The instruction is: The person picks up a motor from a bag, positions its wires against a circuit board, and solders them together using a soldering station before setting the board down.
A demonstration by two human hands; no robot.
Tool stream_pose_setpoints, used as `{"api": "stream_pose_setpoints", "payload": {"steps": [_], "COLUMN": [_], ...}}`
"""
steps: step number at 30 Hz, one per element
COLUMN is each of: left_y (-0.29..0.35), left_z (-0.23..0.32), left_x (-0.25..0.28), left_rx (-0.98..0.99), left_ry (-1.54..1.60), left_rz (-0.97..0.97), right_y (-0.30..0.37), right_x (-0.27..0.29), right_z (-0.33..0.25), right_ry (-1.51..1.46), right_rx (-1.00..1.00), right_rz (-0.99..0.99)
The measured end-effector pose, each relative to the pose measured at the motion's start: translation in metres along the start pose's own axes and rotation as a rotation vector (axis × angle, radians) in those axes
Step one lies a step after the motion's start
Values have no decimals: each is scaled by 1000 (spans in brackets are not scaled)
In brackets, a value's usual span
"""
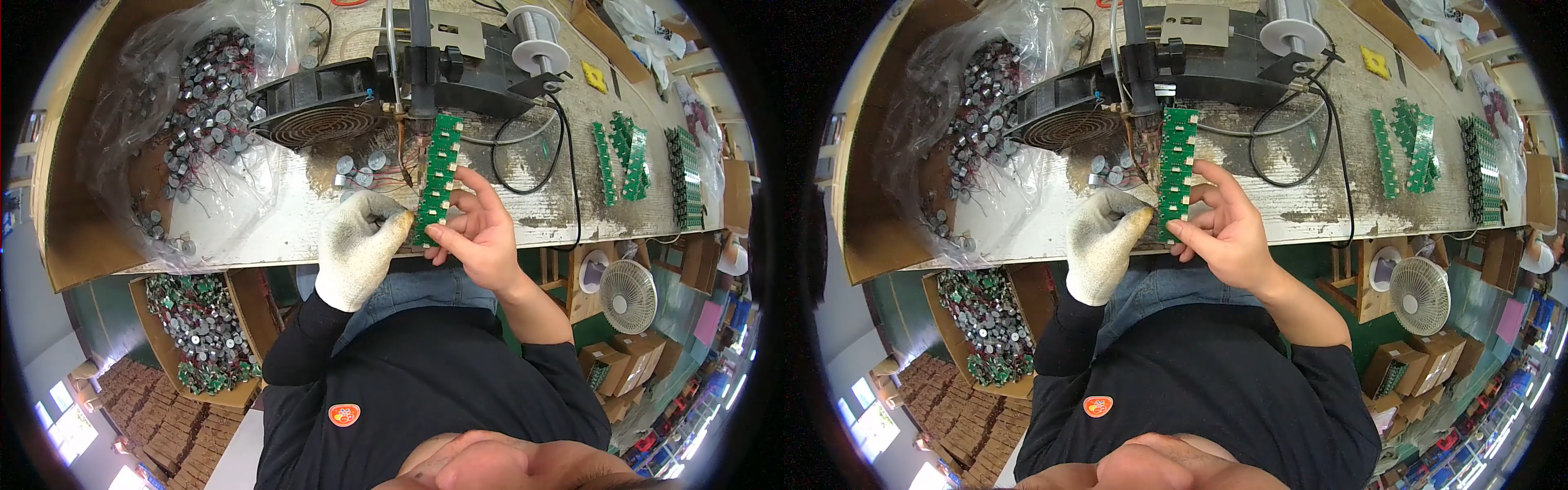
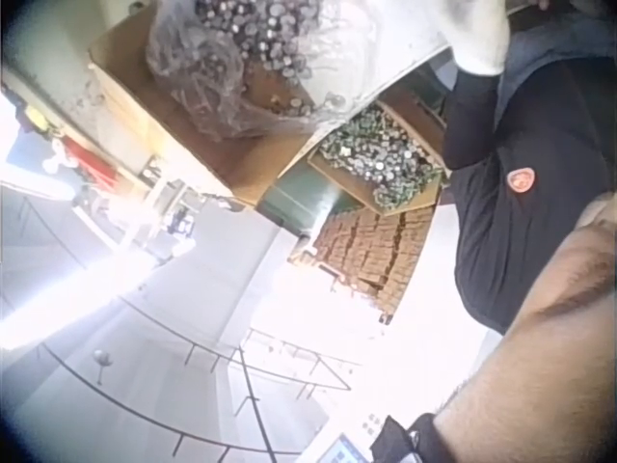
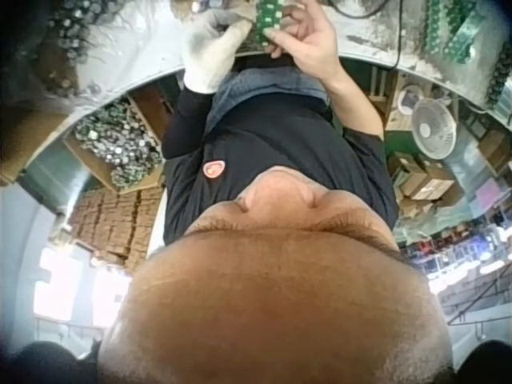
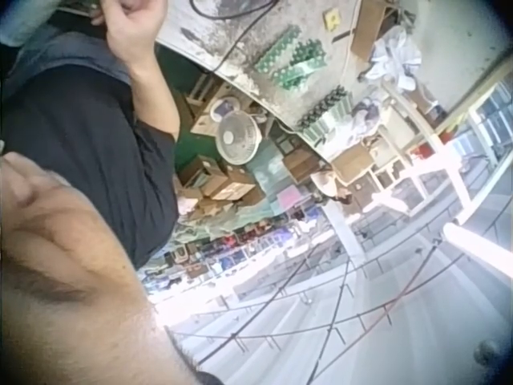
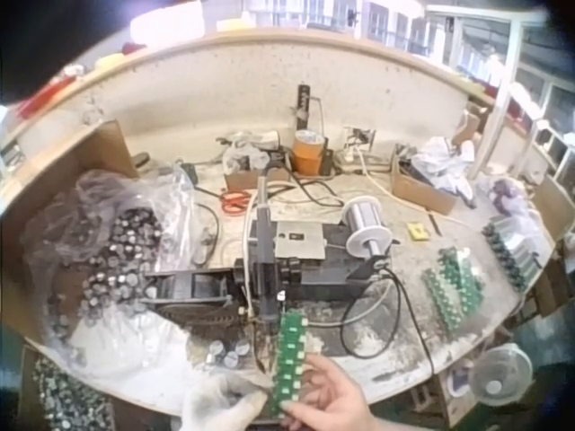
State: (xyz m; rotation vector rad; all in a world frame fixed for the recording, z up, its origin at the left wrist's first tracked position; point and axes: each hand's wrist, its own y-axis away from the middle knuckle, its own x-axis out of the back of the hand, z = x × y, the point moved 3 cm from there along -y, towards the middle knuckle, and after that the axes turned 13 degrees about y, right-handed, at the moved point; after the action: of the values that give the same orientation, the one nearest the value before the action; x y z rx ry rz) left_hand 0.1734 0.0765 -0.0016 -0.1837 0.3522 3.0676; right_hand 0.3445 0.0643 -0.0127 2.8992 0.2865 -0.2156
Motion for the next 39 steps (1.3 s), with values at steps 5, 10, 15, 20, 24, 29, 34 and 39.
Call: {"api": "stream_pose_setpoints", "payload": {"steps": [5, 10, 15, 20, 24, 29, 34, 39], "left_y": [0, -2, -2, -1, -1, -1, 1, 3], "left_z": [-7, -1, -4, -2, -11, -7, -3, 14], "left_x": [3, 1, 0, -1, -1, 0, 13, 47], "left_rx": [57, 15, 70, 38, 55, 93, -30, -588], "left_ry": [114, 117, 247, 199, 258, 179, 103, -399], "left_rz": [33, 23, 25, 25, 19, -7, 17, -30], "right_y": [0, 0, -1, 0, 1, 2, -1, -7], "right_x": [-2, -2, -2, 0, 1, 0, -1, 4], "right_z": [-2, -1, -2, -4, 3, 1, 0, -3], "right_ry": [-4, -16, -21, -7, -21, 3, 2, 53], "right_rx": [15, 19, 26, 27, 13, 10, 8, -23], "right_rz": [-14, -5, -6, -13, -12, 0, 11, 56]}}
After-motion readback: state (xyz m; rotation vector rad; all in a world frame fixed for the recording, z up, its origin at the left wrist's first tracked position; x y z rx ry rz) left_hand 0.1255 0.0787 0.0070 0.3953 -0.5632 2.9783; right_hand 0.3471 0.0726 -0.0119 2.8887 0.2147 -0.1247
